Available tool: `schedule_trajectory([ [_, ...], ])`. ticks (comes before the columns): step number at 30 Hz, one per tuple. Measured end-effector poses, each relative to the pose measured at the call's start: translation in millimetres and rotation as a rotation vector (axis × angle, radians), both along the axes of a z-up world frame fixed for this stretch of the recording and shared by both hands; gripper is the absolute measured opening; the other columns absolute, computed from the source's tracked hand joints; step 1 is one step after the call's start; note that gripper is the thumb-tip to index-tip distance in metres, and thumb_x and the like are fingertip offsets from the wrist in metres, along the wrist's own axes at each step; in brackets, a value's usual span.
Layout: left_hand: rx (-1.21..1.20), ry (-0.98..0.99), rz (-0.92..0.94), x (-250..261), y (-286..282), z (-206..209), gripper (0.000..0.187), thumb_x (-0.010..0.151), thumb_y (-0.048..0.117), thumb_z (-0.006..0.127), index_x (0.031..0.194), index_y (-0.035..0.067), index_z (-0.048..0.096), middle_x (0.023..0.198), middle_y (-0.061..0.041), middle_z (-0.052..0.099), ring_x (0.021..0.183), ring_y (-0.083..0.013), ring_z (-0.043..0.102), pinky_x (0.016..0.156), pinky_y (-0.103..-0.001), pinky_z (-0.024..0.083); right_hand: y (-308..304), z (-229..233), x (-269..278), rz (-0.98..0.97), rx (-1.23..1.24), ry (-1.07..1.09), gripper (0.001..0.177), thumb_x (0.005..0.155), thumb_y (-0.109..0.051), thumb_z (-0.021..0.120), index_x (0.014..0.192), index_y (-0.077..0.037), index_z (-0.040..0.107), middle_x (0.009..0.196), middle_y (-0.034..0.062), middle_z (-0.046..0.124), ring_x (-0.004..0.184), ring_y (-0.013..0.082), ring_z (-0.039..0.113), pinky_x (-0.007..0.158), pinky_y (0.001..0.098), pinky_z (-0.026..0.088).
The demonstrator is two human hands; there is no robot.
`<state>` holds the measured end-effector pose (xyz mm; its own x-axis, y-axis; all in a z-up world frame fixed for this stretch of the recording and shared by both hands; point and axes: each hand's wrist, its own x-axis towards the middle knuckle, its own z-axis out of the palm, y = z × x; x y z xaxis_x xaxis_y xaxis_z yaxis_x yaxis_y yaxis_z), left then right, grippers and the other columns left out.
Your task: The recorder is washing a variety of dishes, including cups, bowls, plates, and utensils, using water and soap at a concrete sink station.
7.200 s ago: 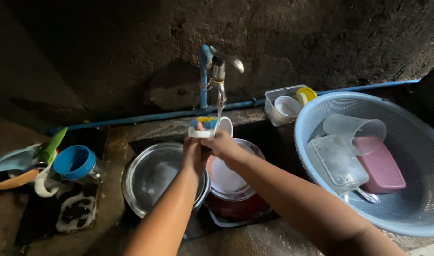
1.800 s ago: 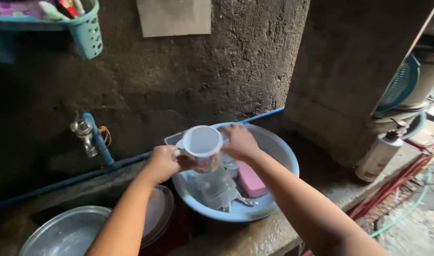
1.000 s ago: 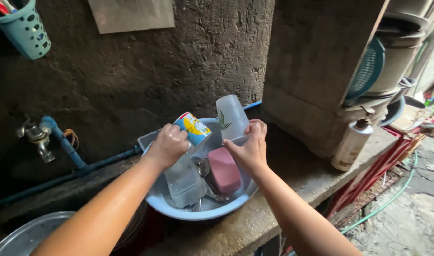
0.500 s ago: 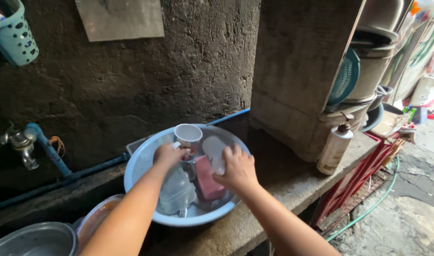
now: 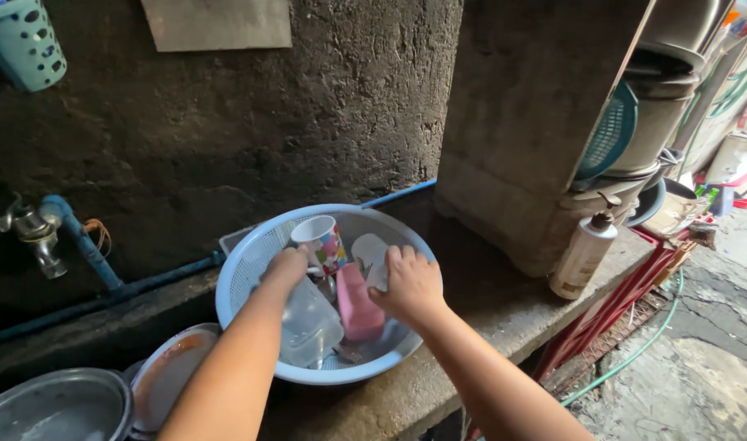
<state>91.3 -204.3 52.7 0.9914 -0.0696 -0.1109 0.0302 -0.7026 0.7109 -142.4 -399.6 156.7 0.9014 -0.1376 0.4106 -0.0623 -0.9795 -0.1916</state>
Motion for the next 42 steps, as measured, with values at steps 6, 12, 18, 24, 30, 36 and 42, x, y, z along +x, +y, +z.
schedule_trajectory([
  [6,0.236,0.025,0.062,-6,7,-4,0.051,0.102,0.047,0.047,0.130,0.009,0.065,0.140,-0.021,0.057,0.131,-0.0420,0.053,0.110,-0.055,0.040,4,23,3,-0.044,-0.182,0.191,0.065,0.079,-0.066,0.073,0.113,-0.011,0.062,0.114,0.0126,0.066,0.111,0.0327,0.063,0.092,0.0507,0.046],
  [12,0.115,-0.249,0.019,-6,11,-11,0.046,0.101,0.043,0.056,0.116,0.002,0.072,0.123,-0.025,0.069,0.117,-0.0446,0.064,0.100,-0.053,0.051,8,43,0,-0.036,-0.144,0.260,0.079,0.071,-0.064,0.077,0.124,-0.007,0.059,0.110,0.0123,0.071,0.107,0.0302,0.069,0.094,0.0455,0.049],
  [18,0.217,-0.137,0.045,-20,19,3,0.047,0.101,0.044,0.055,0.112,0.003,0.073,0.120,-0.024,0.070,0.115,-0.0432,0.066,0.098,-0.055,0.051,2,57,12,0.097,-0.215,0.482,0.106,0.060,-0.056,0.084,0.144,-0.006,0.045,0.114,0.0143,0.073,0.112,0.0386,0.063,0.097,0.0408,0.052],
  [24,0.210,-0.164,-0.008,-52,19,32,0.051,0.101,0.050,0.053,0.114,0.005,0.074,0.119,-0.023,0.071,0.114,-0.0422,0.067,0.099,-0.054,0.052,-18,59,9,-0.001,0.077,0.304,0.101,0.059,-0.052,0.086,0.143,-0.012,0.048,0.115,0.0205,0.070,0.110,0.0377,0.065,0.095,0.0437,0.054],
  [30,0.188,-0.350,0.053,-101,8,73,0.057,0.086,0.045,0.070,0.128,0.008,0.060,0.129,-0.023,0.061,0.122,-0.0455,0.056,0.100,-0.058,0.045,-29,46,16,0.143,0.218,0.259,0.102,0.054,-0.041,0.083,0.144,-0.011,0.045,0.113,0.0180,0.073,0.106,0.0347,0.070,0.091,0.0428,0.057],
  [36,0.149,-0.619,-0.071,-148,-2,103,0.027,0.076,0.034,0.075,0.100,0.021,0.078,0.129,-0.013,0.061,0.128,-0.0385,0.047,0.104,-0.058,0.033,-7,51,9,0.223,-0.096,0.397,0.106,0.058,-0.045,0.088,0.149,-0.017,0.041,0.123,0.0150,0.070,0.122,0.0390,0.057,0.102,0.0428,0.048],
  [42,-0.271,-0.538,-0.238,-134,1,62,0.025,0.095,0.030,0.065,0.114,0.016,0.073,0.109,-0.011,0.072,0.099,-0.0301,0.070,0.088,-0.044,0.056,-22,25,4,0.392,0.342,0.061,0.091,0.062,-0.028,0.083,0.146,-0.013,0.049,0.131,0.0185,0.066,0.125,0.0350,0.058,0.103,0.0419,0.047],
])
